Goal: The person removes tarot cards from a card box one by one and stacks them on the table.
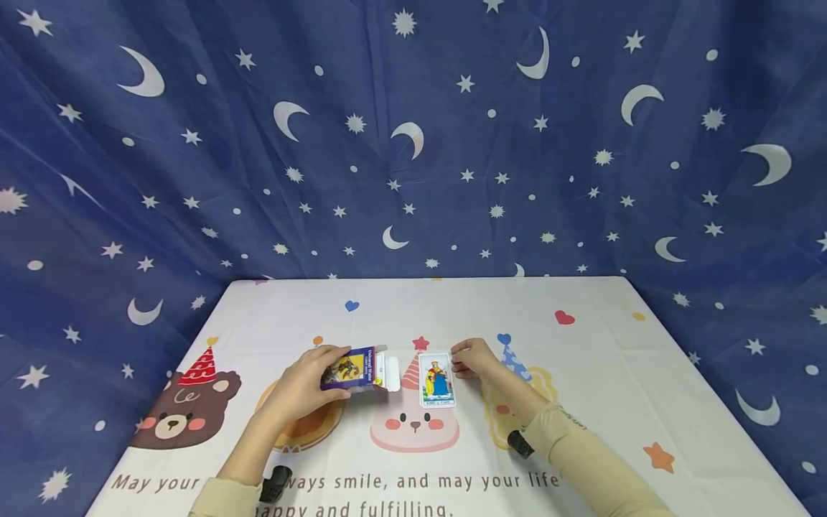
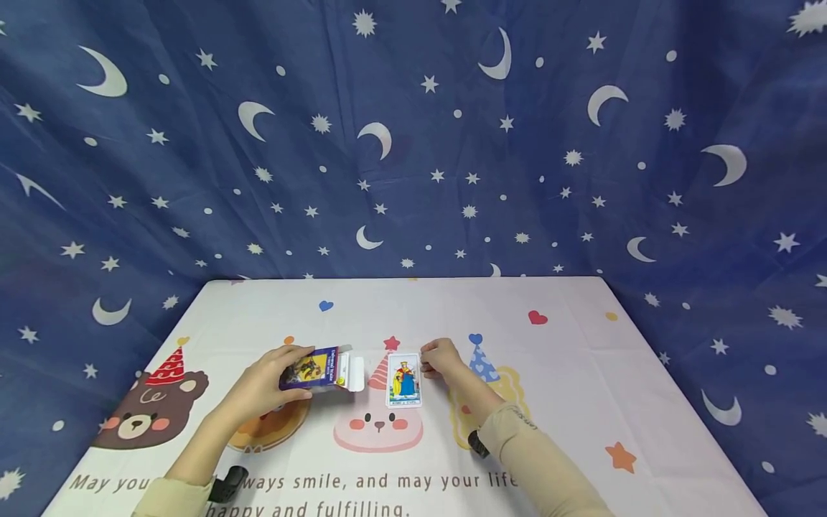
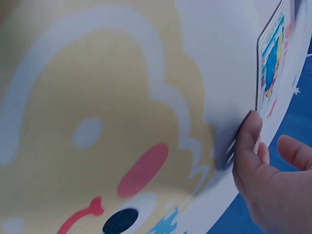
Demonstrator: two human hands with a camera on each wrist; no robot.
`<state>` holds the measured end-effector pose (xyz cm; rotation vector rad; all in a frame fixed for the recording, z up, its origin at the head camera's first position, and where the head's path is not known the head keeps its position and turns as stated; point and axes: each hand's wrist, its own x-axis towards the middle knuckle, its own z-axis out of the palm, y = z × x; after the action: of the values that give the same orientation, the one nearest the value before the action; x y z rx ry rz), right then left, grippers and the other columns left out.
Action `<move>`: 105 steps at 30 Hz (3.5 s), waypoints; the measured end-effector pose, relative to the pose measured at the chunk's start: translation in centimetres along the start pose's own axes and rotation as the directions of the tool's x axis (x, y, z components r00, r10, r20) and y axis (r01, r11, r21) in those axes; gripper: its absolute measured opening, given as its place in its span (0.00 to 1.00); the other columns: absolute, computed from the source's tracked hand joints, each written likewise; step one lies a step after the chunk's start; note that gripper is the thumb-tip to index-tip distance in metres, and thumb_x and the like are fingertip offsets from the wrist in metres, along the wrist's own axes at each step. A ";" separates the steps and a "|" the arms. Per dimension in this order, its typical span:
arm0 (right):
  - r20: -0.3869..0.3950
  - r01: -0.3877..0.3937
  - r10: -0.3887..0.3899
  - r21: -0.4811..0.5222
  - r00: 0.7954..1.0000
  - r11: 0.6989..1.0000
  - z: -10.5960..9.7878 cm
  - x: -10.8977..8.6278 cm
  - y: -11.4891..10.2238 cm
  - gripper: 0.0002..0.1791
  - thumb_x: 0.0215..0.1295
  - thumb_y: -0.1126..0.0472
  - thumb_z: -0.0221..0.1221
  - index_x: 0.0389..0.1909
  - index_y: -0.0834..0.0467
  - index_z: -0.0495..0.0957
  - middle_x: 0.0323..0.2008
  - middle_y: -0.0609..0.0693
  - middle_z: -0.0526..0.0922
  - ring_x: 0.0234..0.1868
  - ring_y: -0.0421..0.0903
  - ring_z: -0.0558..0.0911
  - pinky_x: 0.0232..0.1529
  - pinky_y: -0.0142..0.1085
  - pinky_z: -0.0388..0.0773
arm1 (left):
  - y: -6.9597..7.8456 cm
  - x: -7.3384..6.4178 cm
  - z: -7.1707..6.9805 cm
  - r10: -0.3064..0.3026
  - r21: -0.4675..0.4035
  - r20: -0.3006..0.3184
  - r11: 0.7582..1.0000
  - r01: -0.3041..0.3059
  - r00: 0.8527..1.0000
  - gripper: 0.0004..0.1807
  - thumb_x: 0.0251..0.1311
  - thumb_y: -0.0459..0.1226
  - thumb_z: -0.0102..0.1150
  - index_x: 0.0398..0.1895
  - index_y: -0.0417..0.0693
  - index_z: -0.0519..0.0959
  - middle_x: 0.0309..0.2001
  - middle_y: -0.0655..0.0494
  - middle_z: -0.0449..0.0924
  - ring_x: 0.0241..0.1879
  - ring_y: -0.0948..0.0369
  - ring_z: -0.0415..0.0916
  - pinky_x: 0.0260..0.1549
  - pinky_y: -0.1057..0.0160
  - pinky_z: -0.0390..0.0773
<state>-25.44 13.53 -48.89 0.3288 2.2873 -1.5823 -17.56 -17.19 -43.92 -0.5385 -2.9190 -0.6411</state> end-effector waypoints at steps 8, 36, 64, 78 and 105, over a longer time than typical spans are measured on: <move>-0.006 -0.030 0.031 0.091 0.999 0.995 0.3 -0.6 -0.2 0.13 0.62 0.71 0.53 0.48 0.70 0.71 0.27 0.53 0.74 0.23 0.41 0.74 0.25 0.29 0.80 | -0.1 -0.1 0.1 -0.004 -0.007 -0.006 1.000 0.004 1.000 0.39 0.43 0.44 0.74 0.63 0.48 0.71 0.57 0.48 0.75 0.56 0.48 0.72 0.51 0.42 0.74; -0.114 0.065 -0.229 -0.757 0.967 0.650 5.9 -0.5 -2.3 0.44 0.47 0.40 0.68 0.59 0.63 0.66 0.49 0.65 0.68 0.47 0.60 0.70 0.43 0.56 0.78 | -0.3 -0.1 0.1 -0.013 -0.008 0.000 1.000 0.013 1.000 0.40 0.43 0.44 0.74 0.63 0.49 0.70 0.58 0.46 0.74 0.57 0.47 0.72 0.52 0.41 0.74; -0.151 0.033 -0.231 -0.769 0.961 0.639 6.8 -0.2 -2.4 0.34 0.54 0.45 0.65 0.54 0.63 0.66 0.48 0.66 0.68 0.48 0.60 0.69 0.45 0.56 0.75 | -0.3 0.0 0.1 -0.018 0.003 0.002 1.000 0.018 1.000 0.39 0.44 0.45 0.74 0.63 0.49 0.70 0.57 0.47 0.74 0.56 0.48 0.72 0.52 0.42 0.74; -0.120 0.145 -0.305 -0.681 0.945 0.718 5.9 -3.2 -0.5 0.45 0.42 0.49 0.72 0.59 0.62 0.61 0.48 0.66 0.67 0.45 0.60 0.70 0.37 0.56 0.78 | -0.5 -0.3 0.3 -0.012 0.004 -0.002 1.000 0.012 1.000 0.39 0.43 0.45 0.74 0.63 0.49 0.71 0.57 0.48 0.74 0.56 0.47 0.72 0.51 0.41 0.74; -0.102 0.149 -0.305 -0.702 0.947 0.697 6.4 -4.3 0.2 0.47 0.40 0.53 0.73 0.61 0.60 0.60 0.49 0.67 0.66 0.44 0.60 0.71 0.35 0.56 0.78 | -0.2 -0.2 -0.1 -0.019 0.004 0.009 1.000 0.019 1.000 0.39 0.44 0.45 0.74 0.63 0.48 0.70 0.58 0.46 0.74 0.56 0.46 0.72 0.52 0.41 0.74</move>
<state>-20.53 7.65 -49.41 0.0074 2.9783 -0.6758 -17.48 -17.45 -43.89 -0.5150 -2.9364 -0.6361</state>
